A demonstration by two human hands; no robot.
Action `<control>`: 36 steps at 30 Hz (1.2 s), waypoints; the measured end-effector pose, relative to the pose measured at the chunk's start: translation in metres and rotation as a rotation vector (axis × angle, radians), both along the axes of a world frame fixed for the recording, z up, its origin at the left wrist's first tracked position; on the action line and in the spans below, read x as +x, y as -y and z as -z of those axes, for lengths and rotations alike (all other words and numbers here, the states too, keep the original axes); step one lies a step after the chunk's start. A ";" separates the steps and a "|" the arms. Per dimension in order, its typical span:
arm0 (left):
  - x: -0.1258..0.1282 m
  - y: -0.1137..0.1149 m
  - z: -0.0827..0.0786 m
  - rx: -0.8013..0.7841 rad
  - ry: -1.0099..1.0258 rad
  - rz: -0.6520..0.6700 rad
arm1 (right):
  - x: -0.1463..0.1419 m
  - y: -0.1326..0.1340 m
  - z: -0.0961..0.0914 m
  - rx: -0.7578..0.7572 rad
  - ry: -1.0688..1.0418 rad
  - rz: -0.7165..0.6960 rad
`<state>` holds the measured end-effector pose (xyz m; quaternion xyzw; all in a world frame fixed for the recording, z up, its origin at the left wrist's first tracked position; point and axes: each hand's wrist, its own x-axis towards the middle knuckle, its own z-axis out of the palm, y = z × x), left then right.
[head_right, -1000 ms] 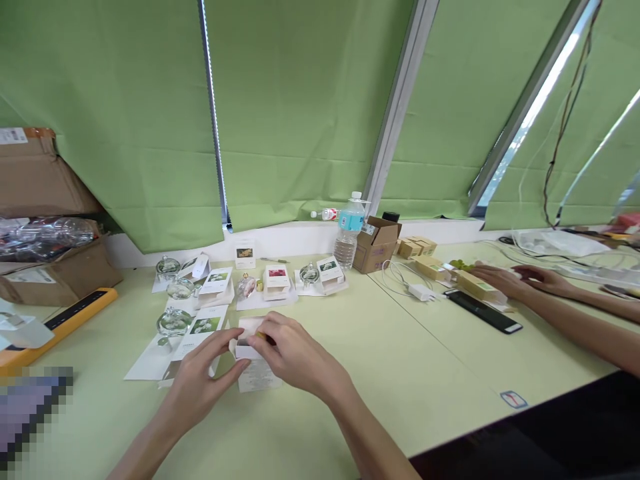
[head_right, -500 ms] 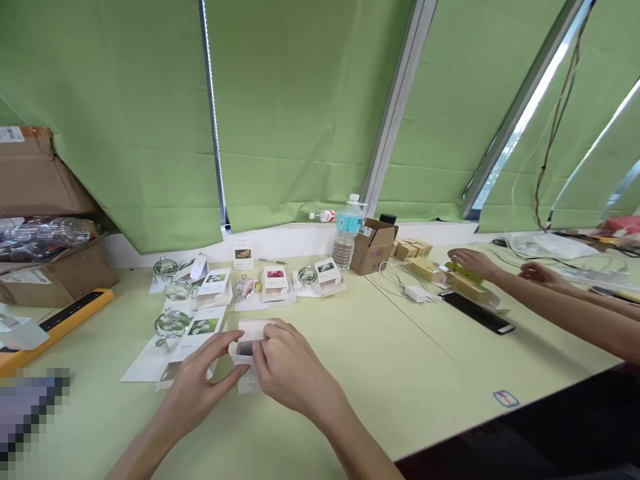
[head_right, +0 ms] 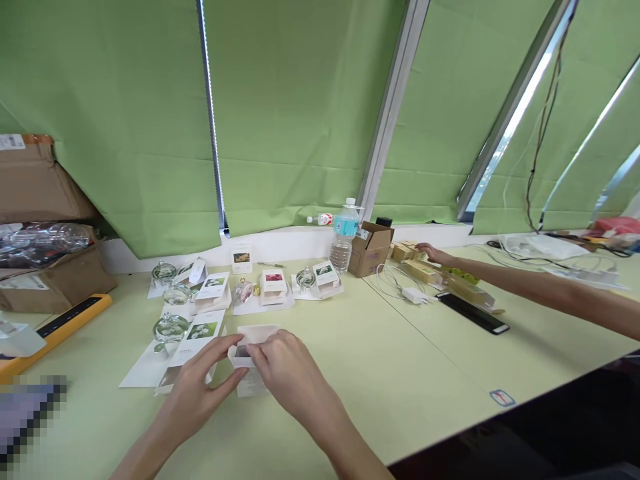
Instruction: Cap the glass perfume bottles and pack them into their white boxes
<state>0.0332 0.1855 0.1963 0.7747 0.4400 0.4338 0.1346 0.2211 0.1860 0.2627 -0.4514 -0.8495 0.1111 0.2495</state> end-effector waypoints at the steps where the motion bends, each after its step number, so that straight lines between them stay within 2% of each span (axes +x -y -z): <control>1: 0.000 0.000 0.000 0.001 0.002 -0.001 | 0.001 0.001 0.000 -0.013 -0.010 0.000; 8: 0.000 0.000 0.000 -0.016 -0.007 -0.002 | 0.000 0.005 0.017 0.040 -0.083 0.053; 15: -0.001 -0.003 0.005 -0.047 0.045 0.031 | 0.001 0.010 0.047 0.299 -0.410 0.074; 20: -0.002 -0.004 0.011 -0.043 0.083 0.008 | 0.007 0.018 0.061 0.394 -0.440 0.105; 26: -0.003 -0.003 0.008 0.062 -0.044 0.002 | 0.012 0.021 0.068 0.343 -0.505 0.085; 29: -0.002 -0.004 0.009 0.104 -0.071 -0.025 | 0.014 0.019 0.069 0.285 -0.563 0.122; 36: -0.002 -0.003 0.007 0.027 -0.036 -0.029 | 0.013 0.014 0.066 0.084 -0.703 0.212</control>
